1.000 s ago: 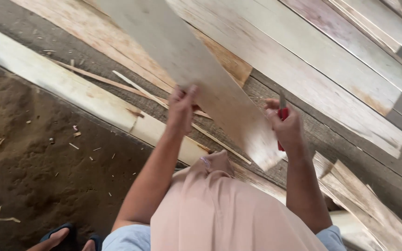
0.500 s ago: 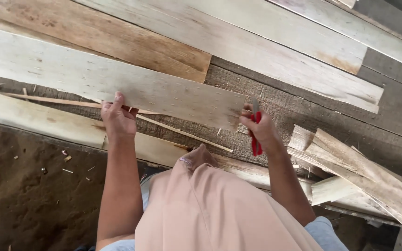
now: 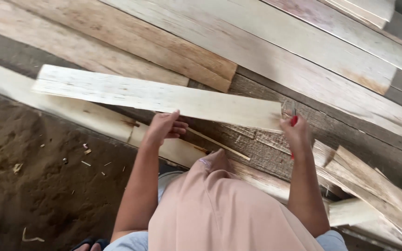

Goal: Trimming the edges of thin wood planks with a utility knife and arranging them to fit together on a surface.

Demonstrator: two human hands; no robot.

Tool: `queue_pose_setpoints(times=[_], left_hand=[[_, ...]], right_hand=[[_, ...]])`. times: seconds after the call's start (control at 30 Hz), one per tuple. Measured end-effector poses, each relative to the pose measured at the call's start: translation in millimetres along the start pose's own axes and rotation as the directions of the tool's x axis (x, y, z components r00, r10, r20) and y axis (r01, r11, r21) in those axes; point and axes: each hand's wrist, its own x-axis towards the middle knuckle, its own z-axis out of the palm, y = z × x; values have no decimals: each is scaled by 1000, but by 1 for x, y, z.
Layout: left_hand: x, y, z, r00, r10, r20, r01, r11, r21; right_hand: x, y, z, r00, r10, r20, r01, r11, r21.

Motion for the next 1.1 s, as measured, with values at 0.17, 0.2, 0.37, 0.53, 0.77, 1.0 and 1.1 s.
queue_pose_setpoints(times=[0.17, 0.2, 0.37, 0.53, 0.77, 1.0, 1.1], left_hand=[[7, -18, 6, 998, 47, -37, -45, 996, 75], [9, -22, 0, 997, 76, -31, -73, 995, 71], [-7, -36, -3, 963, 268, 19, -266, 960, -91], [9, 0, -80, 921, 381, 81, -349, 900, -262], [34, 101, -343, 854, 451, -257, -518, 778, -356], [58, 203, -569, 706, 458, -540, -599, 794, -109], [125, 202, -635, 270, 722, -637, -409, 685, 602]], right_hand=[[-32, -61, -6, 988, -156, -9, 156, 987, -26], [-31, -71, 8, 973, -231, 30, 230, 973, 19], [-81, -158, 62, 884, -393, 254, 327, 907, 265], [-166, -337, 138, 725, -521, 450, 450, 853, 264], [-229, -610, 300, 618, -612, 493, 627, 762, 162], [-223, -808, 485, 599, -589, 543, 558, 793, 245], [-217, -866, 549, 678, -528, 511, 500, 841, 205]])
